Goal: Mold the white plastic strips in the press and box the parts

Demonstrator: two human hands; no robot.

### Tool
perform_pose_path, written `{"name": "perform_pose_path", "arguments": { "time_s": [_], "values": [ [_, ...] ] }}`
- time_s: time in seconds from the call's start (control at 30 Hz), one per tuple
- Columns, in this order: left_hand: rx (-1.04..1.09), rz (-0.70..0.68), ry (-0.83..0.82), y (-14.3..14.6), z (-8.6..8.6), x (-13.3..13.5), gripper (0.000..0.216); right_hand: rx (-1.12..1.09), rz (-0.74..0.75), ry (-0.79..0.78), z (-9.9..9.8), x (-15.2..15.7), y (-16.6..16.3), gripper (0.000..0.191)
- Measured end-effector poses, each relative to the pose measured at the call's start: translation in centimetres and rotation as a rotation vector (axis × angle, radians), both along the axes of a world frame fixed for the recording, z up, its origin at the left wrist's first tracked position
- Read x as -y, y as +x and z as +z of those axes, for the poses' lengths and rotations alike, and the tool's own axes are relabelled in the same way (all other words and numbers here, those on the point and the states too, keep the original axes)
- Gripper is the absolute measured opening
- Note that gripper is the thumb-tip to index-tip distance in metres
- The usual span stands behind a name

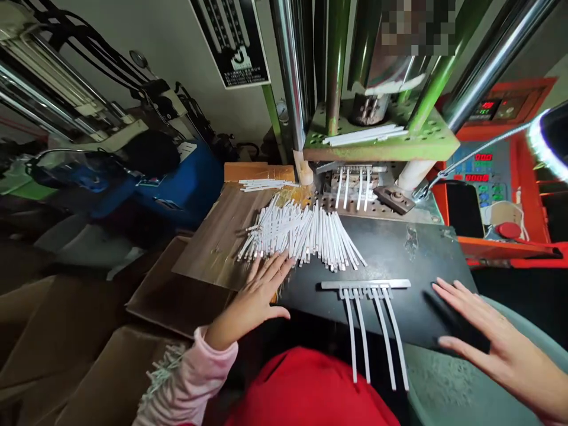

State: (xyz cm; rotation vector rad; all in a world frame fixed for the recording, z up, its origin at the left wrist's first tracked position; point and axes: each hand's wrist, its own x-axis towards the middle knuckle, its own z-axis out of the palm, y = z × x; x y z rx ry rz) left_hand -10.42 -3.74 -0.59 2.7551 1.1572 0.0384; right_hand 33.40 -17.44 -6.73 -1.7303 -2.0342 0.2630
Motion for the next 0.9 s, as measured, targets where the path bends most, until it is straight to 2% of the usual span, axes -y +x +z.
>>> {"name": "perform_pose_path", "arguments": {
  "time_s": [0.1, 0.23, 0.63, 0.9],
  "values": [
    [-0.049, 0.19, 0.104, -0.6, -2.9, 2.3, 0.101, 0.157, -0.092, 0.012, -2.3, 3.2, -1.2, 0.086],
    [-0.015, 0.283, 0.211, 0.3, -4.9, 2.8, 0.102, 0.266, -0.164, -0.01, -3.0, 3.6, -2.4, 0.095],
    [0.032, 0.271, 0.247, 0.2, -5.3, 2.7, 0.089, 0.303, -0.168, 0.011, -2.8, 3.7, -2.5, 0.093],
    [0.041, 0.265, 0.245, 0.3, -5.4, 2.6, 0.09, 0.315, -0.162, 0.042, -2.9, 3.6, -2.4, 0.093]
  ]
}}
